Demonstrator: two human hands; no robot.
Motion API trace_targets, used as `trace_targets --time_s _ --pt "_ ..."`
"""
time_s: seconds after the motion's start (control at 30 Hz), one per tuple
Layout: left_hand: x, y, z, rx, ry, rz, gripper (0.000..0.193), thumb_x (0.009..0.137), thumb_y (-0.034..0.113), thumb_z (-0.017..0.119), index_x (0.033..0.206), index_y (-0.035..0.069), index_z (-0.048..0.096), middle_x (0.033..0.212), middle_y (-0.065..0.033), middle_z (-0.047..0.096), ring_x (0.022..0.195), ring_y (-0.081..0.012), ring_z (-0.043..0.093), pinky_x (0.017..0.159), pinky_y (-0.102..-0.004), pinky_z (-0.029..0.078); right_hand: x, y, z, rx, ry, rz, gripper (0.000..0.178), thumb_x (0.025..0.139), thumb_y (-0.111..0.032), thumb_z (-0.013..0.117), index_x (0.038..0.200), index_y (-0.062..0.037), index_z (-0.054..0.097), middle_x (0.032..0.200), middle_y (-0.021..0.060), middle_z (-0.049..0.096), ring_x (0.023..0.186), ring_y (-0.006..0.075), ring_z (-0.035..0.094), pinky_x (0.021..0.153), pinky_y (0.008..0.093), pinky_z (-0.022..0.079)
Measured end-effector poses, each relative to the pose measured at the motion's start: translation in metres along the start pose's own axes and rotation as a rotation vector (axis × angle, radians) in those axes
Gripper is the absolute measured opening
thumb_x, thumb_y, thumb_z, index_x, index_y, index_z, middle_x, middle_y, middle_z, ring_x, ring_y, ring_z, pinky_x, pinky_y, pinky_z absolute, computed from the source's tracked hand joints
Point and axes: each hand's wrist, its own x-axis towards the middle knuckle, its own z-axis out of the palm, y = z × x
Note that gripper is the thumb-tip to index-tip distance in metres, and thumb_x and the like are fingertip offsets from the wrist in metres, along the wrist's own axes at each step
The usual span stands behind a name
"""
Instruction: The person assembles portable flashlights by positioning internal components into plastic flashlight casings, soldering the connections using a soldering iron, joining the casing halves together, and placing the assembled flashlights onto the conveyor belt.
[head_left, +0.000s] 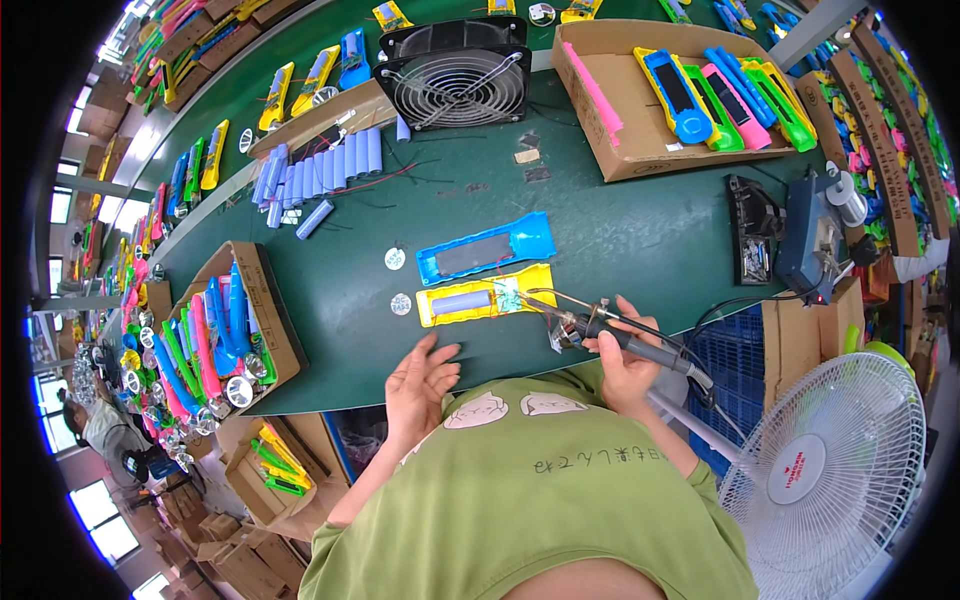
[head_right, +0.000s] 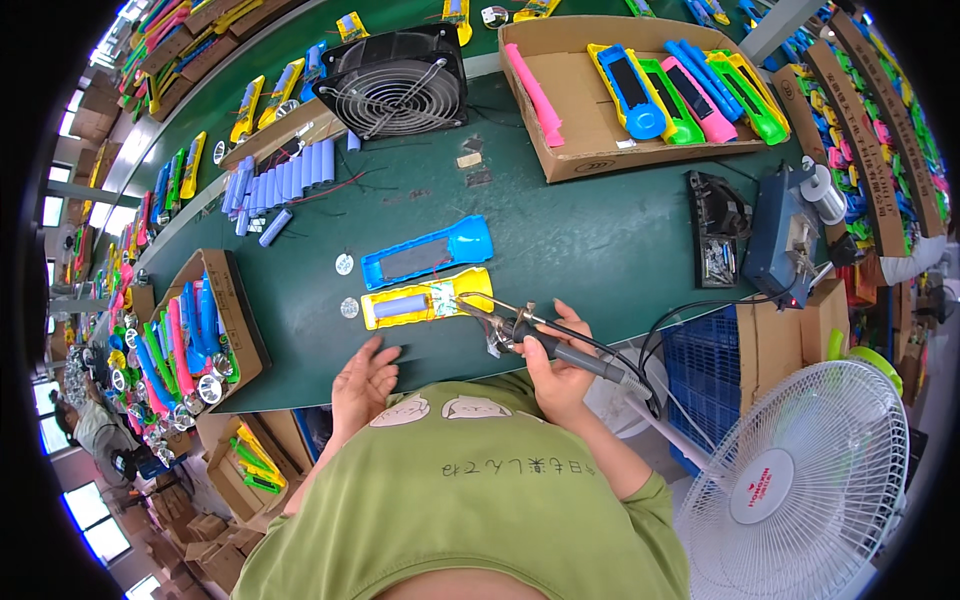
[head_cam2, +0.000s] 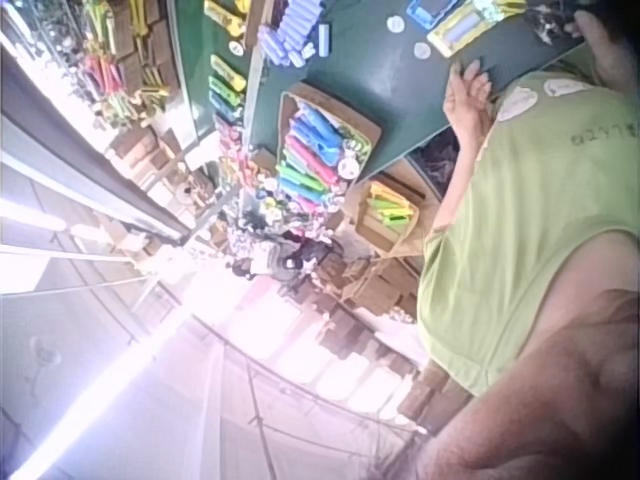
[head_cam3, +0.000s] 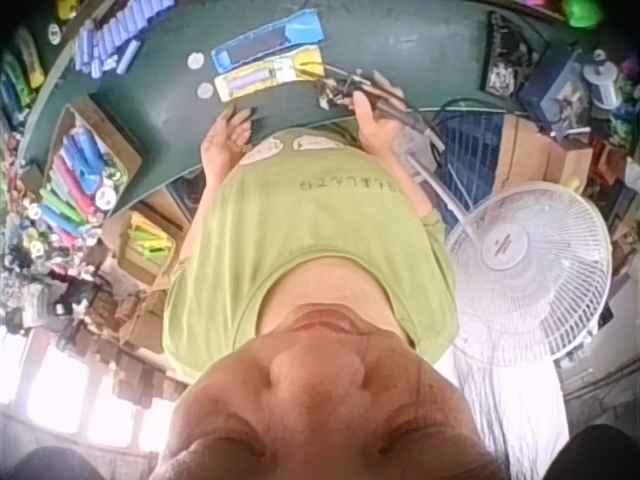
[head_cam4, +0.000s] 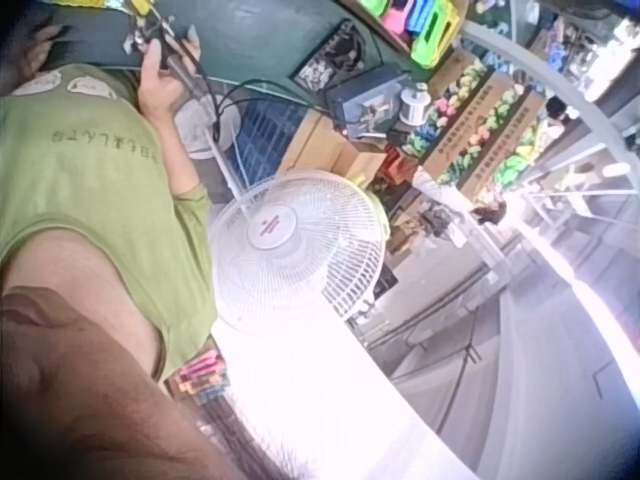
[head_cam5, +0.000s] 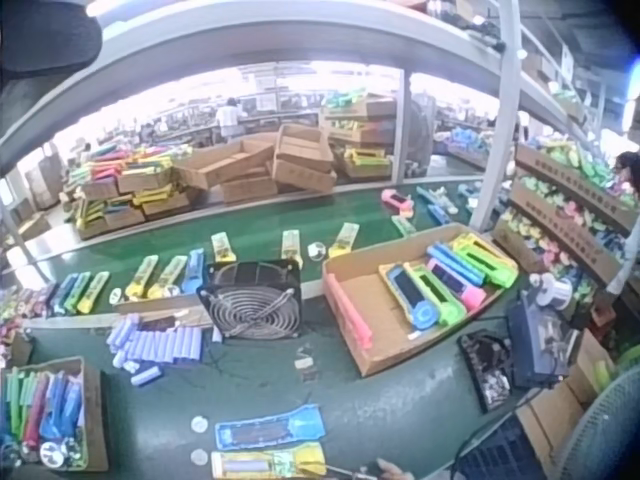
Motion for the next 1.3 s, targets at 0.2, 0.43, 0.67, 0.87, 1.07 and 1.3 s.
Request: trace_targets --time_s 0.2,0.43,0.67,0.87,1.07,1.3 --pt "0.025 0.01 0.007 1.125 0.15 1.242 0.028 0.077 -0.001 0.062 0.105 0.0 0.061 0.09 -0.0084 0.058 0.073 -0.0175 0.058 0.065 -0.0257 0.048 0.001 -0.005 0.005 0.041 0.004 0.051 0.023 0.076 0.004 0.061 0.097 0.0056 0.052 0.111 0.0177 0.045 0.078 0.0195 0.063 0.079 0.0306 0.051" --pt "0.038 0.012 0.059 1.217 -0.151 1.331 0.019 0.067 -0.006 0.067 0.083 0.004 0.065 0.074 -0.007 0.057 0.065 -0.0215 0.059 0.057 -0.0292 0.047 0.0 -0.003 0.003 -0.126 -0.002 -0.027 0.02 0.076 -0.002 0.062 0.094 0.0009 0.054 0.08 0.0083 0.061 0.074 0.0146 0.062 0.098 0.0452 0.033" --pt "0.041 0.015 0.063 1.497 -0.242 1.447 0.024 0.061 -0.001 0.069 0.084 0.006 0.065 0.074 -0.0036 0.054 0.064 -0.0201 0.055 0.054 -0.0312 0.045 0.0 -0.005 0.003 -0.188 -0.011 -0.108 0.018 0.076 -0.003 0.062 0.092 -0.0009 0.054 0.071 0.0048 0.061 0.067 0.0128 0.062 0.1 0.0478 0.028" --pt "0.042 0.016 0.061 1.586 -0.297 1.501 0.024 0.06 0.002 0.068 0.084 0.005 0.064 0.074 -0.0035 0.054 0.064 -0.019 0.054 0.056 -0.0306 0.044 0.003 -0.006 0.002 -0.196 -0.051 -0.12 0.018 0.076 -0.003 0.062 0.09 -0.0011 0.052 0.074 0.0051 0.057 0.064 0.0137 0.062 0.103 0.0469 0.026" --pt "0.042 0.016 0.06 1.6 -0.307 1.5 0.023 0.062 0.003 0.066 0.084 0.004 0.063 0.075 -0.004 0.053 0.066 -0.0187 0.054 0.058 -0.0303 0.044 0.003 -0.002 0.002 -0.23 -0.078 -0.08 0.018 0.077 -0.006 0.061 0.09 -0.0006 0.05 0.072 0.0037 0.054 0.059 0.0134 0.062 0.104 0.0473 0.025" --pt "0.043 0.017 0.061 1.614 -0.332 1.483 0.02 0.064 0.004 0.064 0.084 0.003 0.061 0.075 -0.0053 0.052 0.068 -0.0196 0.053 0.06 -0.0308 0.044 0.005 -0.001 0.006 -0.161 -0.087 -0.063 0.019 0.078 -0.007 0.061 0.09 0.0007 0.05 0.072 0.0035 0.053 0.059 0.0134 0.062 0.105 0.0481 0.024"
